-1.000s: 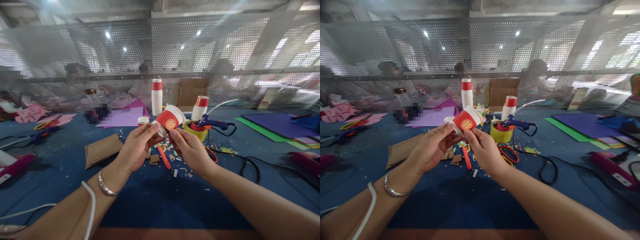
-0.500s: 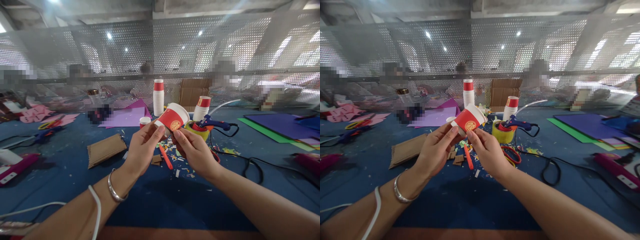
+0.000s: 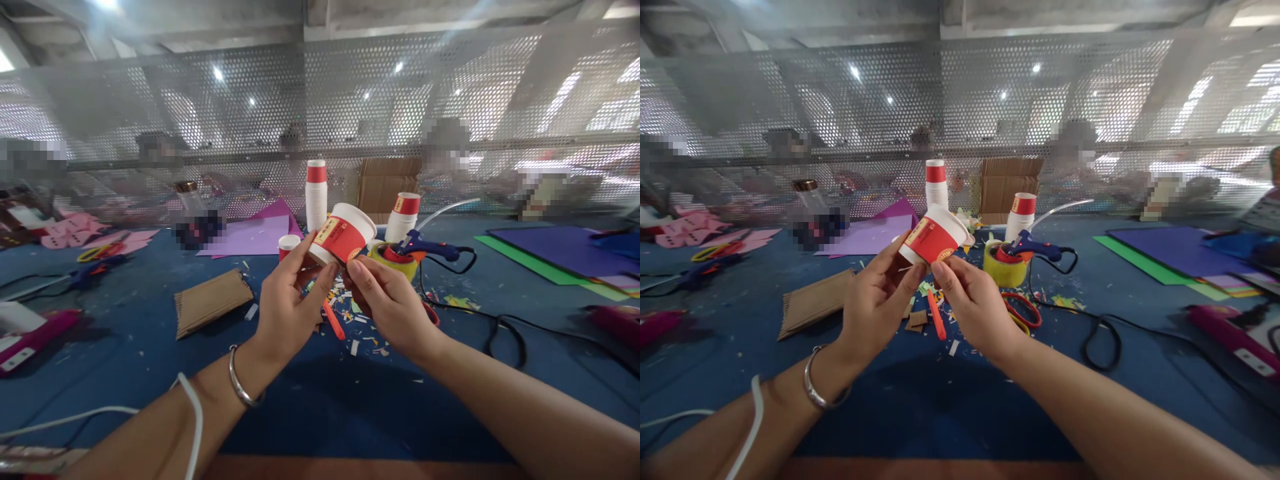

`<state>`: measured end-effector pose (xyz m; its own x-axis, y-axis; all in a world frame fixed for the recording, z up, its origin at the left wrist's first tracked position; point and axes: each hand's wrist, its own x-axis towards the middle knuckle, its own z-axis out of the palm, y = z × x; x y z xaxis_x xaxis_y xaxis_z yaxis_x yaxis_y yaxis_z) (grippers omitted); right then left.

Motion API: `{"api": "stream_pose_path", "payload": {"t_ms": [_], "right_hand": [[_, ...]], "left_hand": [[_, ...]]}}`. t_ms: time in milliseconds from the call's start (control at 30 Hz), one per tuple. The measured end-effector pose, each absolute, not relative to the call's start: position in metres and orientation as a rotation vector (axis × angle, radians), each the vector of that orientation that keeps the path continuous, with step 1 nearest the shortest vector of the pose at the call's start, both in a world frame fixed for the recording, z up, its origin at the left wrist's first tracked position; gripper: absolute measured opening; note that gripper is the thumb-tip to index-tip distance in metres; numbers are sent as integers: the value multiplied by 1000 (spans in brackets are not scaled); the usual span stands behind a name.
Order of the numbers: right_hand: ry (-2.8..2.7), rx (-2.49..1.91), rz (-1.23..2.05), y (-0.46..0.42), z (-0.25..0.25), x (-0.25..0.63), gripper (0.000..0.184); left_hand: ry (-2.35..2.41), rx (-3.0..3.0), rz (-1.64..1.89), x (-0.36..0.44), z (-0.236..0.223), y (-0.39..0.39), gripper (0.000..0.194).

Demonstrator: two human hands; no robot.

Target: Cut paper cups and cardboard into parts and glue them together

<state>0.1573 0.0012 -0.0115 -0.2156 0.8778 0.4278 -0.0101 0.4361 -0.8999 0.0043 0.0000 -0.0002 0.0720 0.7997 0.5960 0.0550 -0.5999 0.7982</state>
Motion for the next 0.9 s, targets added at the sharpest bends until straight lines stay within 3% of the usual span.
{"api": "stream_pose_path", "payload": {"t_ms": [200, 400, 900], "right_hand": [[-1571, -776, 1004, 2, -10, 157, 40], [-1596, -816, 1025, 3, -8, 158, 40], [-1543, -801, 1094, 2, -8, 155, 43]], "left_hand": [[786, 1582, 1557, 4, 3, 1, 48], [708, 1210, 1535, 9, 5, 1, 30], [726, 1284, 1479, 1, 12, 8, 25]]}}
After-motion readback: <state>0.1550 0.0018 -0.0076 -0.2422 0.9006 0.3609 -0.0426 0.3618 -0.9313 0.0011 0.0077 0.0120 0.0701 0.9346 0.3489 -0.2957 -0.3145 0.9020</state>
